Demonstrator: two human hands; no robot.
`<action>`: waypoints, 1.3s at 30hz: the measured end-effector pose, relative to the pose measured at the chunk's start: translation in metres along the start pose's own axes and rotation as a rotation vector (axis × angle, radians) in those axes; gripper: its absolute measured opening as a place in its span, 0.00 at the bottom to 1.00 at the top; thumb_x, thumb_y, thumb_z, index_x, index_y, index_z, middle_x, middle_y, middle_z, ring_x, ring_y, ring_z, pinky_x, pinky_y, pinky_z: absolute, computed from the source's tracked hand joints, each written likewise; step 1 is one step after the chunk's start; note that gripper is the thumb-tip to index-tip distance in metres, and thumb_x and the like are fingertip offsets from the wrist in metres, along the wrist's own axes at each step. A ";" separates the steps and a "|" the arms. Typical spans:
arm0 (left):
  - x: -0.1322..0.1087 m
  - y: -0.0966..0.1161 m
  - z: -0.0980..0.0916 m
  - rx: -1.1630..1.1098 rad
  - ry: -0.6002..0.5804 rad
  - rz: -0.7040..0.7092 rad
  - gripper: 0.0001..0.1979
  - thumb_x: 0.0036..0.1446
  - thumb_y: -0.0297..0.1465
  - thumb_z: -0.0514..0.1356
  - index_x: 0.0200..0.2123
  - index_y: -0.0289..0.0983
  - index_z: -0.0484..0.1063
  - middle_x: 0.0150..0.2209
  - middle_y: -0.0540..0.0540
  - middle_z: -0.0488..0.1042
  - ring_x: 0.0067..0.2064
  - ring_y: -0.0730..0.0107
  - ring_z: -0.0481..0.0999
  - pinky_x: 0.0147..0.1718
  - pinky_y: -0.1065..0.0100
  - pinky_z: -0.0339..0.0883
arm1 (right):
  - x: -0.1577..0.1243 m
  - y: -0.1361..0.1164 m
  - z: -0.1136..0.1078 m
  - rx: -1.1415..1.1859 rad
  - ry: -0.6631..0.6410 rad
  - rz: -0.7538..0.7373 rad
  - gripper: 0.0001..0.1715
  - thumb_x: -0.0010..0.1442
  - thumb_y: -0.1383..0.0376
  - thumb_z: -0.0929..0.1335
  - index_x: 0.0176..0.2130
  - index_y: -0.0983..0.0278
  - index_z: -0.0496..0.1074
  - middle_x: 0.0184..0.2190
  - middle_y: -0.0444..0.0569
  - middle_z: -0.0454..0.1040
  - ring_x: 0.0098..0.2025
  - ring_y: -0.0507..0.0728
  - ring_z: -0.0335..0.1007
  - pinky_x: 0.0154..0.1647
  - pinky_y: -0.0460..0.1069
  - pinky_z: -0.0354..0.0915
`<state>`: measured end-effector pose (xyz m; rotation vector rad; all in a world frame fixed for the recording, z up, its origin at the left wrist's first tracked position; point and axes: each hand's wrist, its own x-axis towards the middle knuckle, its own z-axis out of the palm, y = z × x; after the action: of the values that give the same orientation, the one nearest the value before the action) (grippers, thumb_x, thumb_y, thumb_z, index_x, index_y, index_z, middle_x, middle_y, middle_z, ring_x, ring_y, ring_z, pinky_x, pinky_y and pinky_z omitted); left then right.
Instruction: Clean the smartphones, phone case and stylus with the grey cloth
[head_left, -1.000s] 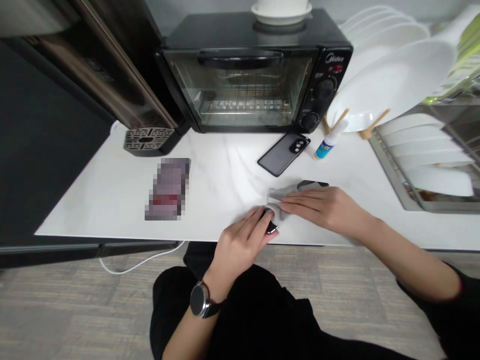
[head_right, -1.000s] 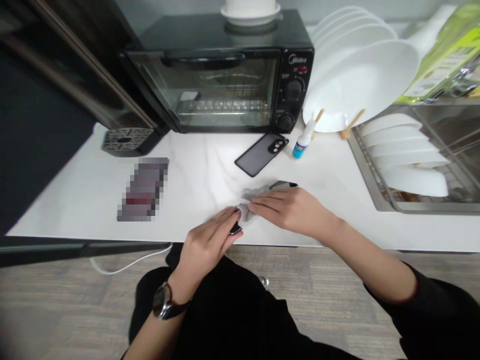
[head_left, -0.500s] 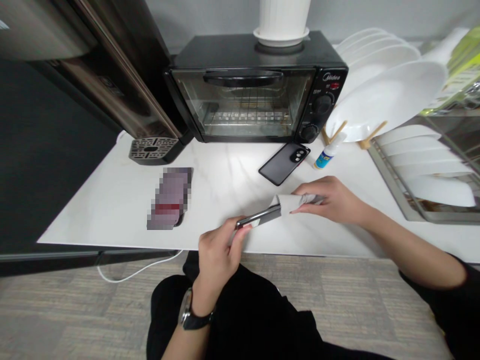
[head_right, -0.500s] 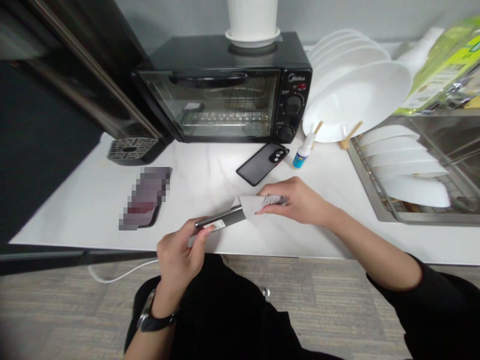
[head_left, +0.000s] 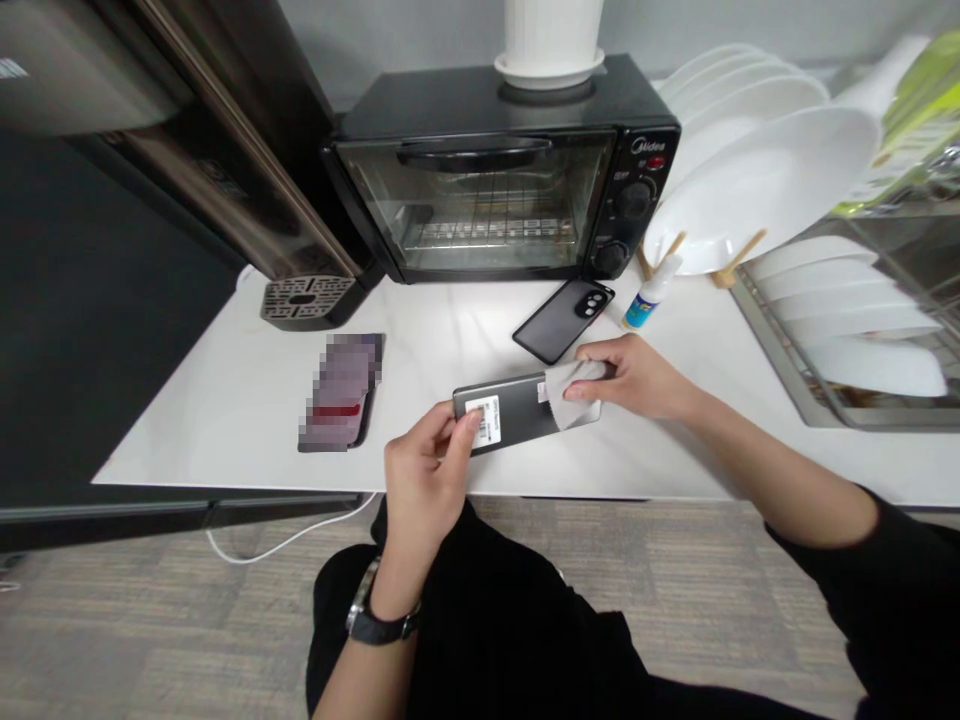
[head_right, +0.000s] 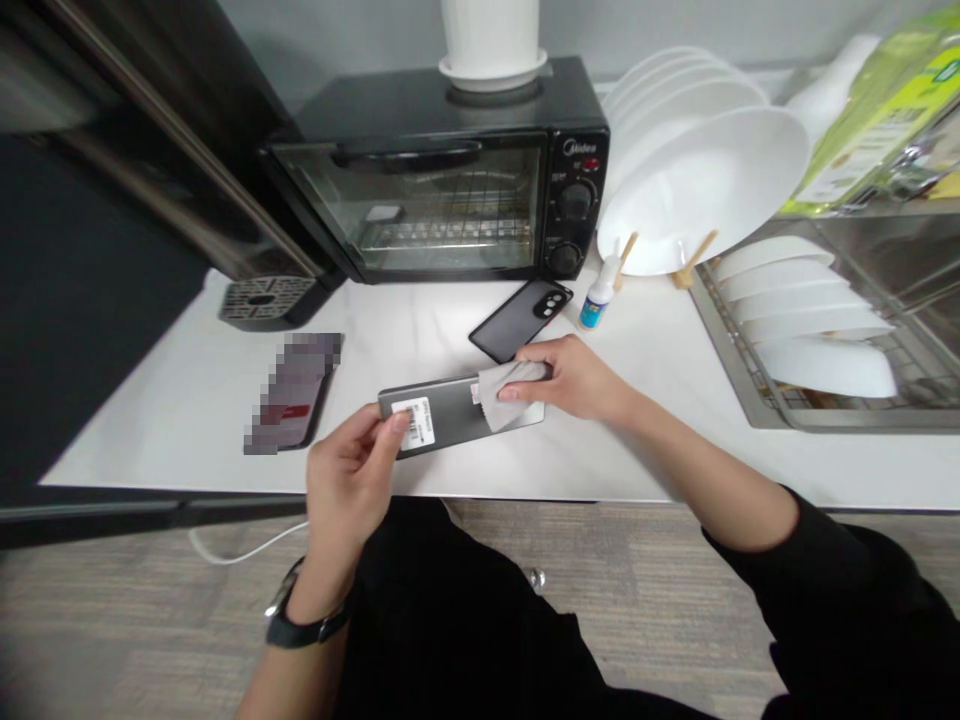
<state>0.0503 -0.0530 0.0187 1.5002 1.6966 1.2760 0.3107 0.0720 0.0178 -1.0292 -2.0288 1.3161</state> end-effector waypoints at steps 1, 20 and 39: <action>0.000 0.000 -0.002 0.002 -0.002 -0.011 0.13 0.67 0.39 0.63 0.36 0.36 0.79 0.24 0.54 0.71 0.27 0.76 0.67 0.27 0.77 0.60 | 0.000 0.000 0.003 0.014 0.004 -0.007 0.28 0.57 0.44 0.77 0.28 0.65 0.73 0.21 0.40 0.65 0.24 0.49 0.57 0.22 0.46 0.49; 0.023 -0.006 -0.014 -0.243 -0.050 -0.188 0.17 0.67 0.44 0.64 0.32 0.37 0.75 0.27 0.52 0.68 0.28 0.76 0.64 0.27 0.76 0.60 | 0.003 0.003 0.013 0.432 -0.059 -0.040 0.24 0.59 0.45 0.77 0.38 0.63 0.78 0.30 0.43 0.75 0.30 0.51 0.67 0.31 0.47 0.61; 0.001 0.015 0.004 -0.595 -0.319 -0.411 0.21 0.57 0.37 0.75 0.50 0.39 0.73 0.30 0.54 0.80 0.31 0.80 0.79 0.34 0.81 0.76 | 0.009 0.004 0.017 0.754 0.129 0.041 0.26 0.55 0.43 0.79 0.40 0.61 0.83 0.37 0.48 0.85 0.37 0.57 0.79 0.43 0.52 0.75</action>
<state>0.0607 -0.0521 0.0307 0.8879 1.1890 1.1092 0.2939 0.0715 0.0074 -0.7630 -1.2351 1.7737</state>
